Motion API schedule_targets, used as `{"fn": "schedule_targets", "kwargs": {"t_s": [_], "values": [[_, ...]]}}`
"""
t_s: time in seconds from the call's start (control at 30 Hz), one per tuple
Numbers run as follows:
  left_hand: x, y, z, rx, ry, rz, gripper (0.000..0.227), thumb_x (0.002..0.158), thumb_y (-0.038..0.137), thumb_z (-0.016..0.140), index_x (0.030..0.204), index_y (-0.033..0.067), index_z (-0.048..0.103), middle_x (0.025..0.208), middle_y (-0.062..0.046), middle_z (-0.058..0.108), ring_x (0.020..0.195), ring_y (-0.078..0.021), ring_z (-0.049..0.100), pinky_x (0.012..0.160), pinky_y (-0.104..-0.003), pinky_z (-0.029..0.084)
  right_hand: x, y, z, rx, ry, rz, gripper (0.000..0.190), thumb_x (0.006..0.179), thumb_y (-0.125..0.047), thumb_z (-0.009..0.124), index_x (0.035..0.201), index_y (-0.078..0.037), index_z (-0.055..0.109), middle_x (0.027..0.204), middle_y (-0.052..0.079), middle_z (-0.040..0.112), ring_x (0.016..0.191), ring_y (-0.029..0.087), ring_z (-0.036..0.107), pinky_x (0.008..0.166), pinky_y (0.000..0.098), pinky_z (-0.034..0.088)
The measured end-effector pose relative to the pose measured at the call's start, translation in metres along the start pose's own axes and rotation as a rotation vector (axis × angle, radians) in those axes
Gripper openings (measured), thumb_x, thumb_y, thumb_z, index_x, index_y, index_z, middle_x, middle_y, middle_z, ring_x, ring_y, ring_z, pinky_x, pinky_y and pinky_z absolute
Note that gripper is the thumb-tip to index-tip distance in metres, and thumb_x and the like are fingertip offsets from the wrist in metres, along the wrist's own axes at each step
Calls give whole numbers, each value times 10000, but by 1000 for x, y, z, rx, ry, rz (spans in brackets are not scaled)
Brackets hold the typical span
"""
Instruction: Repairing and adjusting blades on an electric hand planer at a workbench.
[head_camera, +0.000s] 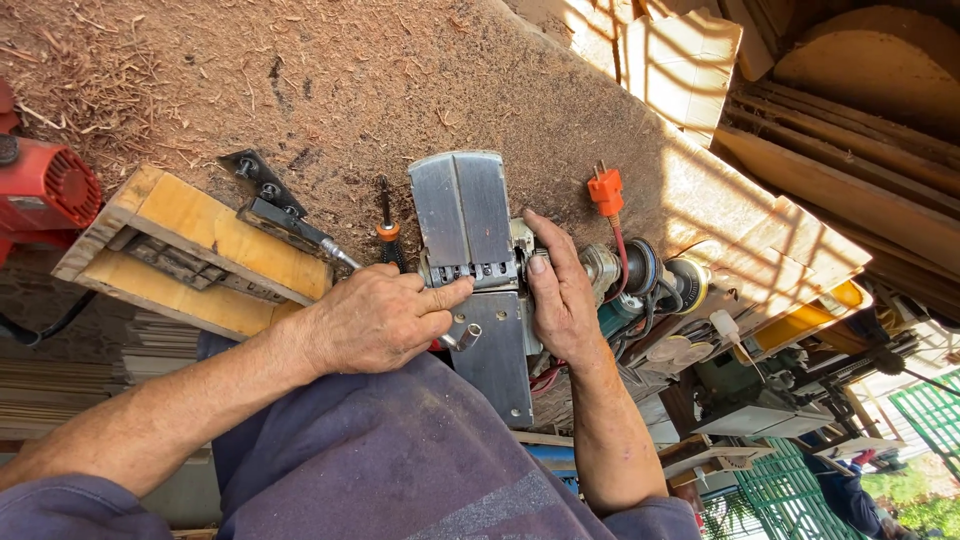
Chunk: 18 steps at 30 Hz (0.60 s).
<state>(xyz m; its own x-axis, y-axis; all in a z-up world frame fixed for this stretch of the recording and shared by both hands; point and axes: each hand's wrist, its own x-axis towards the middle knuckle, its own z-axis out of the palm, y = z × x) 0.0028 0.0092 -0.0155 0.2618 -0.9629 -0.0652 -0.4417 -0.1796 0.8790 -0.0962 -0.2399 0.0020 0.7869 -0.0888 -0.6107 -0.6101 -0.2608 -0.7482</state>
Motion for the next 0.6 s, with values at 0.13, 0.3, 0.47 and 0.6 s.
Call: {"fn": "schedule_targets", "kwargs": {"t_s": [0.13,0.3,0.47,0.6], "values": [[0,-2,0,13,-12,18,112,905,234,576,843,143,594,1386,-80,657,649,-261,672,585,-408,523,7,-20,-6,-26,-102,148,638,1049,-406,393,1546,-6,376,1459,367,437,1383,535,420,1140,693,308],[0,4,1,-47,1,-32,128,903,228,574,810,146,606,1338,-77,687,635,-232,686,581,-386,536,13,-34,-13,-159,-183,211,750,934,-349,639,1542,-3,367,1468,373,442,1361,578,437,1105,726,328],[-14,6,22,-88,376,-338,260,978,309,625,743,199,645,1190,-48,737,521,-105,630,482,-261,513,14,-26,-12,-150,-150,247,705,953,-335,630,1542,-32,389,1468,345,476,1353,573,454,1090,723,348],[-7,8,17,-178,467,-716,523,912,559,724,977,52,610,1122,-200,613,875,-315,669,693,-398,548,17,-23,-12,-170,-135,201,687,938,-311,645,1539,-62,423,1445,317,520,1342,553,473,1095,678,375]]}}
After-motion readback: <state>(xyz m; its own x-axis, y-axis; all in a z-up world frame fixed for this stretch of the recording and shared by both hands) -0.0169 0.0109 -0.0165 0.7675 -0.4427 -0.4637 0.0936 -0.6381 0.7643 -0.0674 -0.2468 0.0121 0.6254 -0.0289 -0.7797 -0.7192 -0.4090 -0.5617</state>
